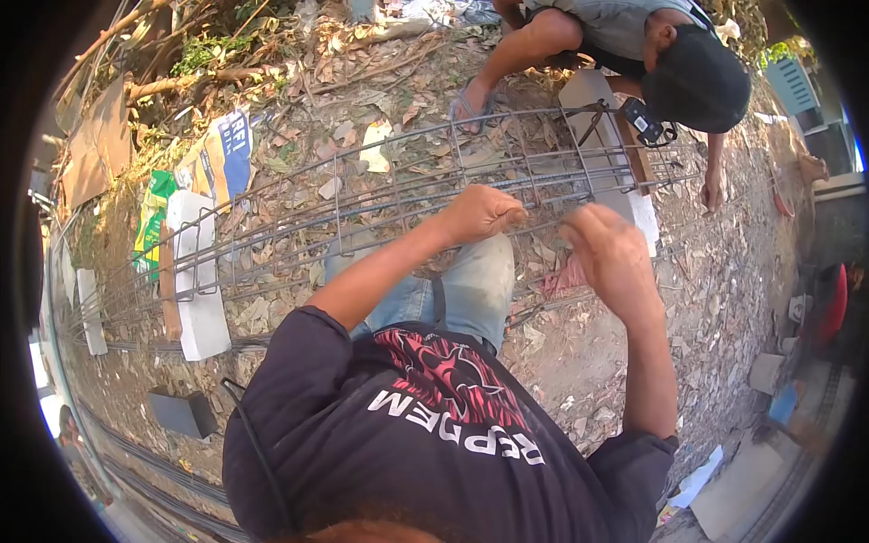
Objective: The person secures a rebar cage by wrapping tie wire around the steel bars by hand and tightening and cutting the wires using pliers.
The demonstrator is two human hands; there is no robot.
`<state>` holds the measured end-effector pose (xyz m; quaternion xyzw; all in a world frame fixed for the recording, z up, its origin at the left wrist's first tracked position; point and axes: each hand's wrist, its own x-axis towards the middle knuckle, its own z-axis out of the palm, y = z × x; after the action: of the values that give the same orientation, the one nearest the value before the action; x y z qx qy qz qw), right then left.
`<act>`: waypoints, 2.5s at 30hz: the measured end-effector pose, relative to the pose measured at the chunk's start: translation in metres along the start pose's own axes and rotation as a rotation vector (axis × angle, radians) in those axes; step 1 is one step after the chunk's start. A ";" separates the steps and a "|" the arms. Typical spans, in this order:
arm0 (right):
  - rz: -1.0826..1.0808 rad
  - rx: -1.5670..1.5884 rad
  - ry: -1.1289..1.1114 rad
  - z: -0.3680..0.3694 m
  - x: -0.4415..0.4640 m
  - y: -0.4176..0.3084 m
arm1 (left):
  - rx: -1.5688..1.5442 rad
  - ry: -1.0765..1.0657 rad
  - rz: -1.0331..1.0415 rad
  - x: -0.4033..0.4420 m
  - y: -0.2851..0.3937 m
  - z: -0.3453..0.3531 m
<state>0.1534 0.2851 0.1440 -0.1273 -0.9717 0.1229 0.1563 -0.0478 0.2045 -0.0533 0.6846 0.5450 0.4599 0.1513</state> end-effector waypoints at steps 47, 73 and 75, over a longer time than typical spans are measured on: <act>1.713 0.306 -0.084 0.425 -0.330 0.071 | 0.244 0.402 -0.634 -0.036 -0.093 -0.023; -0.313 -0.819 -0.338 0.139 0.078 0.127 | 0.474 0.207 -0.631 -0.088 -0.141 -0.009; -0.399 -0.934 -0.416 0.145 0.103 0.121 | 0.447 0.238 -0.636 -0.086 -0.139 -0.007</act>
<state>0.0357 0.3994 0.0050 0.0304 -0.9387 -0.3308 -0.0921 -0.1366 0.1760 -0.1883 0.4398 0.8299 0.3362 0.0691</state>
